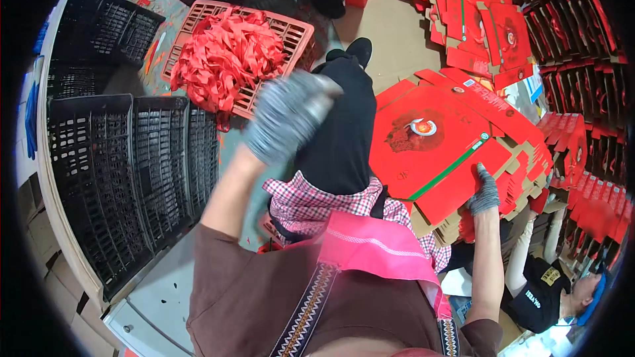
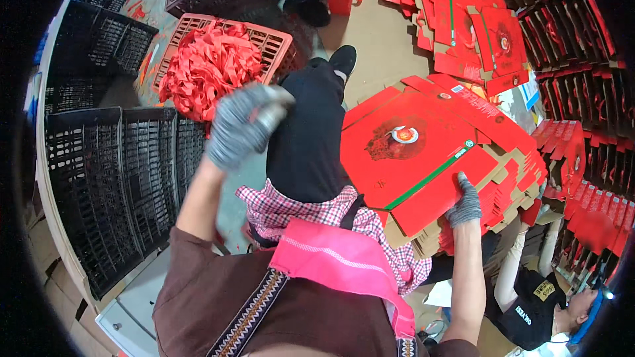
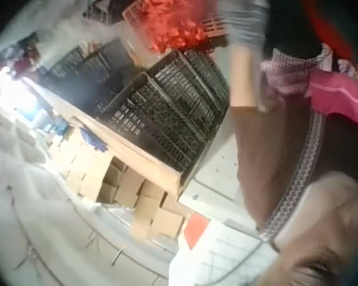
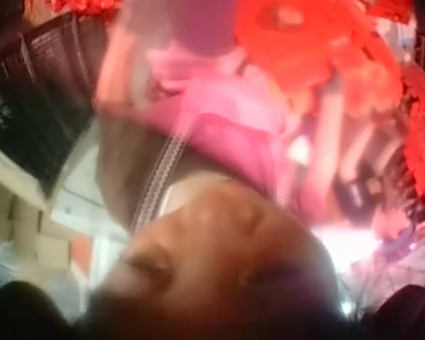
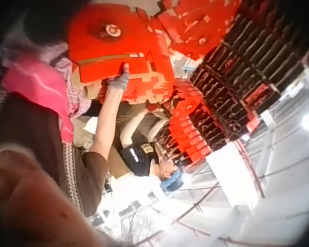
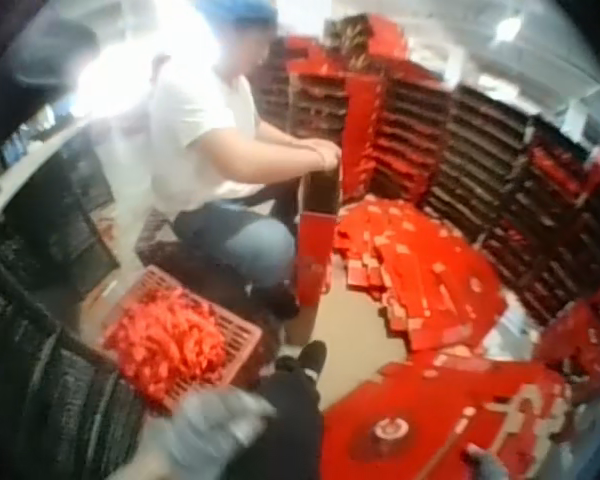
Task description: Assembling cardboard gift boxes by folding and attaching handles.
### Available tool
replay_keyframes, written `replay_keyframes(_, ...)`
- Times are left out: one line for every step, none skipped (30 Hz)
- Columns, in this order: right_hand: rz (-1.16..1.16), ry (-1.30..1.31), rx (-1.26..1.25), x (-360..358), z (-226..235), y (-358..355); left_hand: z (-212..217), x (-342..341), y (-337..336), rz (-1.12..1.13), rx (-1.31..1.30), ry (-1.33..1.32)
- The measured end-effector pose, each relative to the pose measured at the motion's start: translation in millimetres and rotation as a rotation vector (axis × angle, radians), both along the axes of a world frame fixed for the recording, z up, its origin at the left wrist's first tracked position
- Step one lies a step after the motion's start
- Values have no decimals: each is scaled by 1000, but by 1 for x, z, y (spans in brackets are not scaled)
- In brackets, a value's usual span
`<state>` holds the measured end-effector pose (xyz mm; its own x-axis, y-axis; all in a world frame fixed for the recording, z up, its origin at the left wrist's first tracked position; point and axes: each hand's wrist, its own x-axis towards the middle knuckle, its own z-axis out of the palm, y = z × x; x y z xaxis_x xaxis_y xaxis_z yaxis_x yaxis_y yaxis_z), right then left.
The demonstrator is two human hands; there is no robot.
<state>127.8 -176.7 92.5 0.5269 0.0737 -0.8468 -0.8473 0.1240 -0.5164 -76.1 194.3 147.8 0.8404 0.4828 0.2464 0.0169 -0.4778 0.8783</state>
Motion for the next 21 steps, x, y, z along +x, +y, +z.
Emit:
replay_keyframes(-27, -42, -42, 0, -5, 6, -16, -8, 31, 88, 250, 48)
replay_keyframes(25, -35, -36, -7, -6, 28, -17, -42, 62, 181, 713, 218)
replay_keyframes(38, -13, 13, -9, -10, 28, -35, -56, 84, 156, 754, 230)
replay_keyframes(42, 2, 66, -7, -15, 22, -54, -59, 99, 119, 869, 325)
replay_keyframes(63, 44, 132, -4, -15, 13, -72, -49, 106, 90, 941, 378)
replay_keyframes(80, 25, 165, -3, -17, 6, -84, -46, 115, 3, 969, 476)
replay_keyframes(99, 9, 202, -4, -21, 2, -102, -48, 124, -10, 1029, 542)
replay_keyframes(70, 20, 177, -7, -18, -2, -118, -40, 129, -23, 1025, 606)
replay_keyframes(54, 38, 156, -7, -17, -2, -130, -40, 136, -26, 1042, 633)
replay_keyframes(47, 20, 155, -8, -20, -3, -145, -38, 143, 3, 1062, 624)
replay_keyframes(35, 0, 144, -8, -23, -6, -145, -35, 144, 28, 1032, 589)
replay_keyframes(76, 4, 174, -8, -22, -7, -149, -34, 145, 74, 994, 557)
replay_keyframes(82, 5, 184, -7, -22, -4, -153, -35, 148, 117, 955, 522)
replay_keyframes(74, 1, 152, -7, -22, -1, -157, -36, 155, 154, 910, 442)
replay_keyframes(56, -6, 113, -9, -19, 1, -150, -31, 161, 197, 827, 404)
replay_keyframes(47, -9, 113, -10, -18, 3, -142, -29, 165, 238, 742, 364)
replay_keyframes(33, -26, 81, -11, -18, 6, -139, -31, 169, 297, 616, 281)
replay_keyframes(27, -40, 58, -11, -18, 12, -149, -36, 181, 341, 329, 196)
replay_keyframes(-2, -45, 20, -13, -15, 18, -140, -34, 185, 398, 140, 27)
replay_keyframes(-18, -51, 25, -13, -16, 16, -130, -33, 192, 459, -38, -6)
replay_keyframes(-6, -79, 19, -14, -19, 11, -106, -31, 194, 492, -147, -59)
